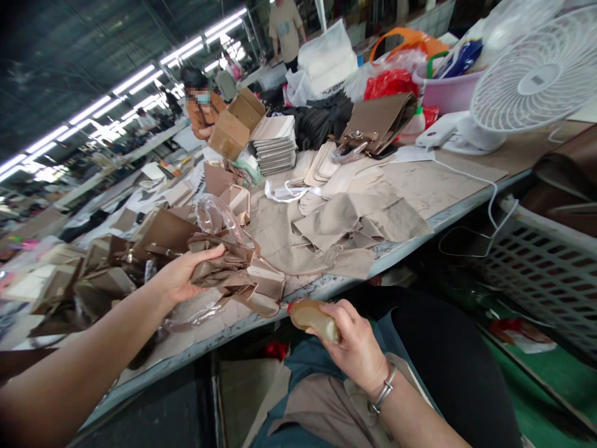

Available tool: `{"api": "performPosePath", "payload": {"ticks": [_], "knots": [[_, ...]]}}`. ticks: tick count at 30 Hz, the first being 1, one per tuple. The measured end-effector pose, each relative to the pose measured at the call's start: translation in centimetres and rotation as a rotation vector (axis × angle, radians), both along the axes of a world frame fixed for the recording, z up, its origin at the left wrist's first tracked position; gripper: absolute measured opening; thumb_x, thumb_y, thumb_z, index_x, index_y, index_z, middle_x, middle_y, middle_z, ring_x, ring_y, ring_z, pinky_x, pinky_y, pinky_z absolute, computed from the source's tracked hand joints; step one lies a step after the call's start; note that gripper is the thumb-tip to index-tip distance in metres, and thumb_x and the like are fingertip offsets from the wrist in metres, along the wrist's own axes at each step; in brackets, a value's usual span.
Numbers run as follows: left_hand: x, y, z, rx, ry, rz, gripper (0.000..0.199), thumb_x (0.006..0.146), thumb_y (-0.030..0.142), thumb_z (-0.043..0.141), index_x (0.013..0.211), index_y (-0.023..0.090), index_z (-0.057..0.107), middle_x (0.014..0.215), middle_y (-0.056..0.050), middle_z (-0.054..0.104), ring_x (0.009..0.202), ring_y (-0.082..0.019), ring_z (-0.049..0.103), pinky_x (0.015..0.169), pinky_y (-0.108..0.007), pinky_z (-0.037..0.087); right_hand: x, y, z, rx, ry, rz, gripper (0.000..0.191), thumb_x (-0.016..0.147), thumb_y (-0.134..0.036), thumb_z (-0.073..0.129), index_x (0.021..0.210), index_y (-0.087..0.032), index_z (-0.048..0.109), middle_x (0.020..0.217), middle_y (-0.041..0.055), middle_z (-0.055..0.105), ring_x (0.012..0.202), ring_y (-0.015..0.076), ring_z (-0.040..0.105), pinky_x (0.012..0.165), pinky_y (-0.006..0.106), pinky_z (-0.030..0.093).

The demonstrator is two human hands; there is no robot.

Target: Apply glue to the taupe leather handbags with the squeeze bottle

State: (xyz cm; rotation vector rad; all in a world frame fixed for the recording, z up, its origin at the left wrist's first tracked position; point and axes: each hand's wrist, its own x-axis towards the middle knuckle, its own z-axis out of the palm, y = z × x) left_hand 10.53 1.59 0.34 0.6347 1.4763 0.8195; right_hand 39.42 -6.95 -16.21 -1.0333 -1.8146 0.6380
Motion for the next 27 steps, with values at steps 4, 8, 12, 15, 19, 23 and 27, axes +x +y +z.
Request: {"api": "performPosePath", "payload": {"ticks": [4,8,12,15,19,23,27], "knots": [[-0.2,-0.2,-0.1,0.012,0.007,0.009,0.017,0.075,0.022,0.07,0.088,0.011,0.07,0.078,-0.01,0.074,0.064,-0.021,0.07,0.06,-0.031,0.059,0.0,0.0,-0.2,-0.035,-0.002,0.015,0.033,0.084,-0.032,0.066,0.11,-0.022,0.049,0.092,0.0052,0.057,0.078,0.0171,0.06,0.065,0.025,0.05],[-0.3,-0.1,-0.4,0.039,0.012,0.006,0.017,0.073,0.024,0.071,0.085,0.012,0.069,0.073,-0.008,0.073,0.052,-0.017,0.065,0.042,-0.023,0.05,-0.1,0.1,-0.5,-0.029,-0.003,-0.008,0.033,0.084,-0.031,0.067,0.11,-0.021,0.049,0.092,0.0051,0.057,0.078,0.0164,0.06,0.065,0.025,0.05],[-0.2,0.3,-0.6,0.03,0.003,0.012,0.021,0.074,0.026,0.071,0.09,0.012,0.07,0.078,-0.01,0.074,0.057,-0.018,0.068,0.05,-0.026,0.055,-0.2,0.1,-0.3,0.014,0.026,-0.006,0.034,0.084,-0.03,0.067,0.111,-0.022,0.049,0.092,0.0048,0.056,0.078,0.0162,0.059,0.065,0.024,0.05],[-0.1,0.6,-0.5,0.038,0.006,0.0,0.023,0.074,0.026,0.071,0.092,0.011,0.07,0.08,-0.011,0.075,0.067,-0.022,0.071,0.061,-0.031,0.059,-0.1,0.1,-0.3,-0.009,0.041,-0.045,0.034,0.083,-0.033,0.068,0.11,-0.022,0.05,0.092,0.0042,0.057,0.077,0.0159,0.059,0.064,0.024,0.049],[0.2,0.6,-0.3,0.049,-0.014,0.003,0.021,0.074,0.026,0.072,0.089,0.012,0.07,0.082,-0.012,0.075,0.074,-0.025,0.072,0.06,-0.031,0.06,0.0,0.5,-0.6,-0.039,0.045,-0.103,0.034,0.081,-0.036,0.069,0.107,-0.023,0.052,0.09,0.0036,0.059,0.076,0.0159,0.059,0.063,0.024,0.049],[0.4,0.5,-0.2,0.057,-0.033,0.023,0.019,0.073,0.024,0.073,0.088,0.012,0.07,0.076,-0.011,0.075,0.068,-0.024,0.072,0.055,-0.029,0.059,-0.2,1.0,-0.7,-0.059,0.054,-0.141,0.032,0.082,-0.039,0.068,0.105,-0.023,0.052,0.091,0.0041,0.061,0.077,0.0164,0.06,0.065,0.025,0.05],[0.6,0.6,-0.1,0.055,-0.023,0.029,0.018,0.074,0.024,0.072,0.087,0.012,0.07,0.076,-0.011,0.075,0.066,-0.023,0.072,0.054,-0.029,0.059,-0.3,1.0,-0.6,-0.096,0.046,-0.126,0.032,0.083,-0.043,0.066,0.103,-0.023,0.053,0.087,0.003,0.063,0.071,0.0153,0.061,0.059,0.024,0.049]]}}
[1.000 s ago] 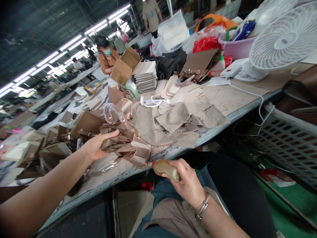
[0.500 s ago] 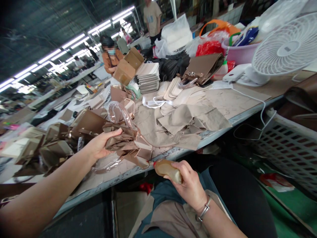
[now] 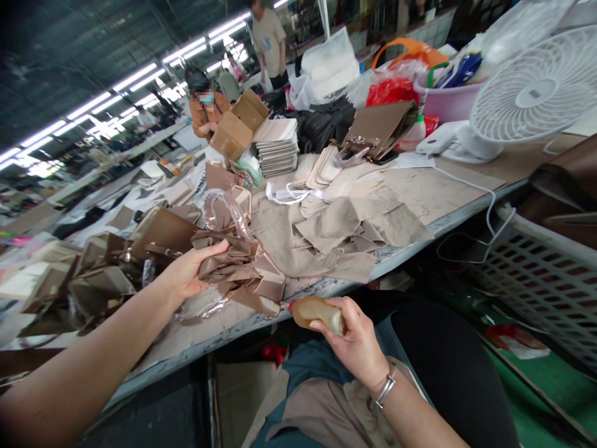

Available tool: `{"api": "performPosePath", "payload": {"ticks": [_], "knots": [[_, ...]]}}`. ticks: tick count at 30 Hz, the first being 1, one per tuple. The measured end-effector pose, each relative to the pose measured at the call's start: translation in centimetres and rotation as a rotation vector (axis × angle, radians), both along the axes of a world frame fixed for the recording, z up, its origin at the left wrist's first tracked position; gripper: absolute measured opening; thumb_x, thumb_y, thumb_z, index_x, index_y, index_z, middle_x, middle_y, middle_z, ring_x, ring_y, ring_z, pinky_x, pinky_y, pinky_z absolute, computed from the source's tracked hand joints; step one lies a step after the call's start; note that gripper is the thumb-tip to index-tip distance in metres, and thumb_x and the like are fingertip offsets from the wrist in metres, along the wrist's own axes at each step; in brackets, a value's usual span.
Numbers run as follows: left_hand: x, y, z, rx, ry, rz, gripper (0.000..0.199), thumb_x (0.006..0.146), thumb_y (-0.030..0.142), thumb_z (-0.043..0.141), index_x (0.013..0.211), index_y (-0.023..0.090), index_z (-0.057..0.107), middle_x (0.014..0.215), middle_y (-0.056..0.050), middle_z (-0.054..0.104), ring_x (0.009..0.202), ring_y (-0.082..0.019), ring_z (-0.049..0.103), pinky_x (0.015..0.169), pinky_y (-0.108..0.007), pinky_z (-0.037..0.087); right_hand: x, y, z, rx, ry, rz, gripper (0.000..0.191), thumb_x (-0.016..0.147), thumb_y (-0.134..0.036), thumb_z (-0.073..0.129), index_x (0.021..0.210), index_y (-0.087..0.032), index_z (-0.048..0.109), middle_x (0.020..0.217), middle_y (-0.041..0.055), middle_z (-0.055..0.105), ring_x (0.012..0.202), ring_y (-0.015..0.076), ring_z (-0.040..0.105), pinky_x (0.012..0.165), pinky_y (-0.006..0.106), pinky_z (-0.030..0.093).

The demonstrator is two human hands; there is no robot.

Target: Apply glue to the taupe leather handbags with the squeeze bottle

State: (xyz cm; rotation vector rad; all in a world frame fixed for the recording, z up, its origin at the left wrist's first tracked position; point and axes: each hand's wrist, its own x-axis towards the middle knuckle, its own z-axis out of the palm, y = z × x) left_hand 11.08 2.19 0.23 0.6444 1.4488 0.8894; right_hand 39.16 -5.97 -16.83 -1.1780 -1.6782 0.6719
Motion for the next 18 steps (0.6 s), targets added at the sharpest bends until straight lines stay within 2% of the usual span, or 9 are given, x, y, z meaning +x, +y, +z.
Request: {"api": "performPosePath", "payload": {"ticks": [7,11,14,18], "knots": [[0.0,0.2,-0.3,0.002,0.017,-0.007,0.018,0.077,0.023,0.068,0.09,0.01,0.07,0.082,-0.013,0.075,0.064,-0.022,0.071,0.057,-0.031,0.059,-0.2,0.9,-0.3,-0.057,0.042,-0.138,0.033,0.08,-0.044,0.067,0.102,-0.022,0.055,0.089,0.0036,0.064,0.069,0.0159,0.06,0.061,0.026,0.051],[-0.4,0.3,-0.6,0.011,-0.011,-0.016,0.019,0.078,0.022,0.067,0.093,0.01,0.069,0.086,-0.014,0.075,0.061,-0.021,0.07,0.048,-0.028,0.056,-0.3,1.0,0.1,-0.198,0.114,-0.072,0.03,0.08,-0.043,0.067,0.097,-0.021,0.055,0.076,-0.0004,0.063,0.061,0.0137,0.058,0.055,0.023,0.048],[-0.5,0.3,-0.7,0.001,-0.016,-0.014,0.02,0.078,0.022,0.067,0.094,0.01,0.069,0.087,-0.014,0.075,0.064,-0.023,0.071,0.052,-0.03,0.058,-0.4,0.8,0.4,-0.284,0.163,-0.011,0.029,0.08,-0.042,0.066,0.095,-0.021,0.054,0.072,-0.0021,0.061,0.06,0.0127,0.057,0.054,0.021,0.048],[-0.5,0.3,-0.7,0.014,-0.017,-0.013,0.021,0.078,0.021,0.066,0.096,0.01,0.069,0.087,-0.014,0.075,0.07,-0.025,0.072,0.058,-0.033,0.06,-0.6,1.1,0.3,-0.266,0.188,-0.037,0.032,0.079,-0.045,0.067,0.095,-0.021,0.054,0.074,-0.0013,0.062,0.061,0.0135,0.057,0.055,0.022,0.048]]}}
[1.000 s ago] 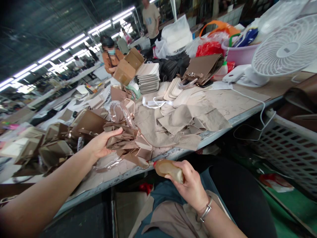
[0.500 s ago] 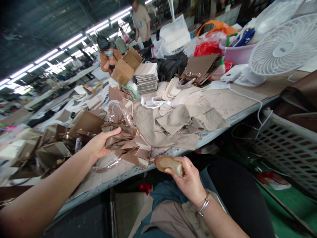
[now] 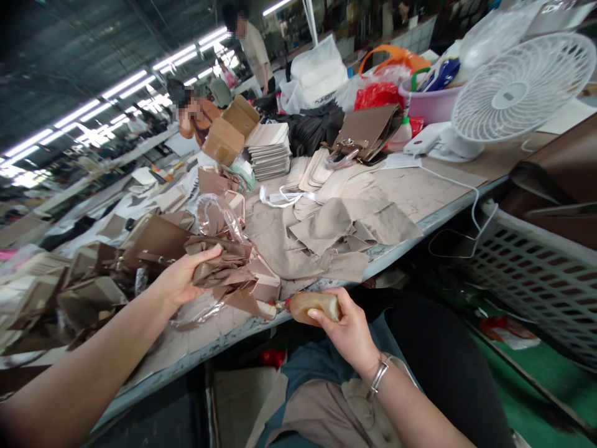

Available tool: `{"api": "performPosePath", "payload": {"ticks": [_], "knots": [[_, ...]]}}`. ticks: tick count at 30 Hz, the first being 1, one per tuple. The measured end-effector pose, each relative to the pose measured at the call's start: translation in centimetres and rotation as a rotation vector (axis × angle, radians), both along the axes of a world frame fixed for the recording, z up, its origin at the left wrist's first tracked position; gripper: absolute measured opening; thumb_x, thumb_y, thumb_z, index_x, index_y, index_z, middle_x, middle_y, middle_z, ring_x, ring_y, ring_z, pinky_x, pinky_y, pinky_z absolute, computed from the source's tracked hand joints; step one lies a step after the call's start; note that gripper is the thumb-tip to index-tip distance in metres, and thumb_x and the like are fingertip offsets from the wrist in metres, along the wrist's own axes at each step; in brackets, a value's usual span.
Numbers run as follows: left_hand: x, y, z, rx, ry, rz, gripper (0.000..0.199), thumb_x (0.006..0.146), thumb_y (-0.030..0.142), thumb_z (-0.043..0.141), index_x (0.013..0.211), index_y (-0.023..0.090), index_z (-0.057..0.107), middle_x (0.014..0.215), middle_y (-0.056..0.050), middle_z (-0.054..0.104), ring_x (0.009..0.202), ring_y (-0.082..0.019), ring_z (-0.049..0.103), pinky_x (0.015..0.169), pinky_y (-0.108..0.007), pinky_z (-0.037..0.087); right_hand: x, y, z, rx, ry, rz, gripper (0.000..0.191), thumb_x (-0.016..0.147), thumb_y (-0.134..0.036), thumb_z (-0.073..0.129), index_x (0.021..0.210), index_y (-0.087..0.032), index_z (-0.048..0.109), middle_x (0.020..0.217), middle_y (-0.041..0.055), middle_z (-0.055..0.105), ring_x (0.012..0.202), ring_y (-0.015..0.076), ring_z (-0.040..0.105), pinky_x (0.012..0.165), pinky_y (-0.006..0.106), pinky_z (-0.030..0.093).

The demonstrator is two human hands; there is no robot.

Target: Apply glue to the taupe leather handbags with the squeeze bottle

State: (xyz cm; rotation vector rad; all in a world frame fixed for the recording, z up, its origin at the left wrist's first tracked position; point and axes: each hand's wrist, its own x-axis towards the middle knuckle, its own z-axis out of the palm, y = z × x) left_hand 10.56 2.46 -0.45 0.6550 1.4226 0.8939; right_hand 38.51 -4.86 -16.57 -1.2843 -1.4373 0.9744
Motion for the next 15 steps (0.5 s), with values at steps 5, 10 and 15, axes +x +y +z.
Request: {"api": "performPosePath", "payload": {"ticks": [5,10,15], "knots": [[0.16,0.23,-0.17,-0.008,0.023,0.009,0.02,0.081,0.02,0.063,0.096,0.009,0.069,0.086,-0.014,0.075,0.073,-0.025,0.072,0.057,-0.032,0.06,-0.26,0.6,-0.74,0.102,-0.076,-0.129,0.035,0.08,-0.048,0.066,0.099,-0.021,0.056,0.084,0.0026,0.064,0.063,0.0145,0.058,0.057,0.025,0.049],[0.52,0.3,-0.12,0.006,-0.007,0.005,0.019,0.083,0.017,0.059,0.096,0.008,0.069,0.086,-0.015,0.075,0.076,-0.027,0.073,0.069,-0.038,0.061,0.01,0.36,-0.86,0.121,-0.095,-0.119,0.035,0.079,-0.048,0.067,0.1,-0.021,0.057,0.083,0.0023,0.064,0.061,0.0144,0.057,0.055,0.025,0.049],[0.55,-0.17,0.14,0.048,-0.007,0.056,0.018,0.083,0.011,0.056,0.096,0.01,0.069,0.083,-0.013,0.076,0.072,-0.025,0.073,0.072,-0.037,0.061,-0.04,0.27,-0.89,0.016,-0.017,-0.094,0.033,0.079,-0.044,0.067,0.1,-0.022,0.055,0.076,-0.0003,0.063,0.056,0.0125,0.055,0.05,0.022,0.047]]}}
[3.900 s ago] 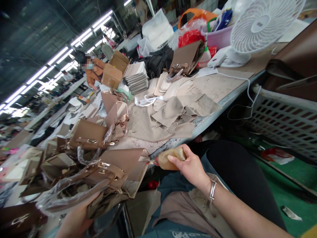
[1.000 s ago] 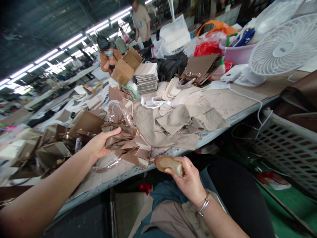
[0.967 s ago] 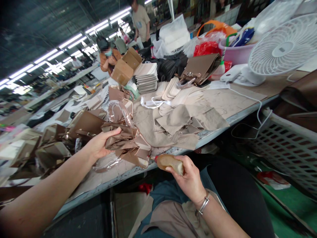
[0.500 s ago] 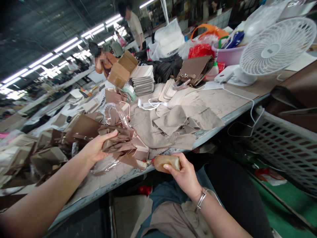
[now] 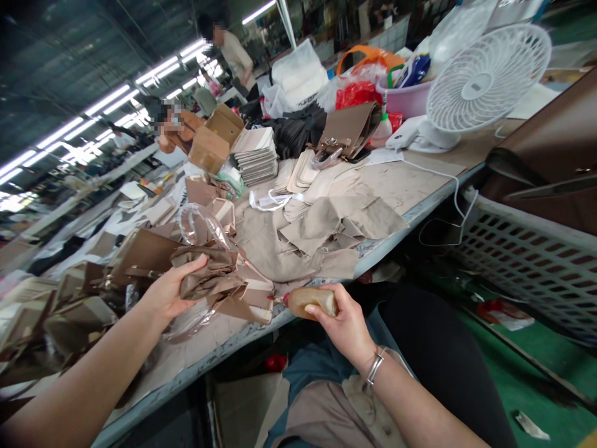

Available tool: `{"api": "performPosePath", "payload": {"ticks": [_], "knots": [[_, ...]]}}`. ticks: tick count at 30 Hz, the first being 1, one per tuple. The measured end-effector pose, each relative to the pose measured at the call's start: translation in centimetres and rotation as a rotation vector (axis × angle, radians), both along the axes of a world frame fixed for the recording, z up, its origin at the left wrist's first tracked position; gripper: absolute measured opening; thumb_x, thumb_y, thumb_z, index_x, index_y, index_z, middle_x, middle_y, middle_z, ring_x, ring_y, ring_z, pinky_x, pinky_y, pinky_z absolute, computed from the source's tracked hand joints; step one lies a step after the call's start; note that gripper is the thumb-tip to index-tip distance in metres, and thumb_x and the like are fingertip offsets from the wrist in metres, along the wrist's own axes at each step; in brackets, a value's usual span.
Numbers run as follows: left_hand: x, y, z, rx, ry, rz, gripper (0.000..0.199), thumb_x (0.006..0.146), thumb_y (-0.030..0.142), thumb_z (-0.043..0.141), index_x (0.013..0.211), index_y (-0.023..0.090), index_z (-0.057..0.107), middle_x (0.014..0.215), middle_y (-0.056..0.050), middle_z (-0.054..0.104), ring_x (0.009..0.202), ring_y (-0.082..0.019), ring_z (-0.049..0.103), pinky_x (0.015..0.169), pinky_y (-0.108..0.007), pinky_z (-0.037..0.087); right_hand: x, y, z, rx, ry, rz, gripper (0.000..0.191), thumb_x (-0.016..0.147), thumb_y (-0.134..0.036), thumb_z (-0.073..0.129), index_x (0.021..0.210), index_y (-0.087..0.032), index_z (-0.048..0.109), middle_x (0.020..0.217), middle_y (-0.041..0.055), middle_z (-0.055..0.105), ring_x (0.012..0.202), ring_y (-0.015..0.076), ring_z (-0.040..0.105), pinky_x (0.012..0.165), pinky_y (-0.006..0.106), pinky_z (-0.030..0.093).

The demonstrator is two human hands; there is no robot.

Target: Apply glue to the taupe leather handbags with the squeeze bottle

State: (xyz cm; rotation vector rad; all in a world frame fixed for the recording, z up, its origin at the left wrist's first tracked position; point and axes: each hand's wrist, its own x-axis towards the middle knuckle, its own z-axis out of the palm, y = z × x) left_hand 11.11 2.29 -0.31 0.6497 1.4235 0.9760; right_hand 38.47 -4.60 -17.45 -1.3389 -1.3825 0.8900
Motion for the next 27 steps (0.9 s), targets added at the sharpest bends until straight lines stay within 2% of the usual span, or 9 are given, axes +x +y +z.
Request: {"api": "performPosePath", "payload": {"ticks": [4,8,13,19,27], "knots": [[-0.1,-0.2,0.1,-0.004,0.022,0.007,0.015,0.083,0.01,0.055,0.089,0.01,0.069,0.081,-0.013,0.076,0.071,-0.024,0.073,0.07,-0.035,0.062,-0.3,0.1,-0.3,0.006,0.007,-0.03,0.034,0.078,-0.044,0.068,0.101,-0.022,0.055,0.078,0.0004,0.063,0.057,0.0125,0.055,0.049,0.022,0.047],[0.1,-0.4,0.3,0.001,0.032,0.016,0.018,0.084,0.008,0.051,0.086,0.01,0.069,0.079,-0.011,0.076,0.068,-0.022,0.073,0.067,-0.032,0.062,-0.1,-0.2,0.0,-0.04,0.049,0.011,0.034,0.079,-0.043,0.068,0.102,-0.023,0.054,0.073,-0.0017,0.061,0.053,0.0123,0.054,0.048,0.022,0.047],[0.0,-0.5,0.2,-0.008,0.024,0.05,0.015,0.084,0.01,0.054,0.085,0.011,0.069,0.076,-0.01,0.076,0.069,-0.023,0.073,0.068,-0.031,0.062,0.9,-0.2,1.6,0.005,0.054,0.01,0.033,0.078,-0.044,0.068,0.099,-0.022,0.054,0.073,-0.0006,0.063,0.058,0.0138,0.057,0.05,0.023,0.047],[0.1,0.2,-0.2,0.012,-0.014,0.032,0.014,0.082,0.011,0.057,0.089,0.01,0.069,0.079,-0.011,0.076,0.072,-0.023,0.073,0.071,-0.033,0.062,2.0,2.0,3.5,0.13,-0.111,0.04,0.034,0.078,-0.048,0.068,0.097,-0.022,0.057,0.077,0.0008,0.064,0.061,0.0137,0.057,0.051,0.022,0.045],[0.7,2.0,-0.9,-0.019,-0.038,-0.002,0.017,0.083,0.015,0.056,0.091,0.008,0.07,0.081,-0.014,0.076,0.072,-0.026,0.073,0.069,-0.037,0.062,1.3,3.7,2.8,0.104,-0.112,0.086,0.033,0.078,-0.049,0.067,0.094,-0.022,0.058,0.07,-0.002,0.062,0.056,0.0128,0.055,0.05,0.022,0.043]]}}
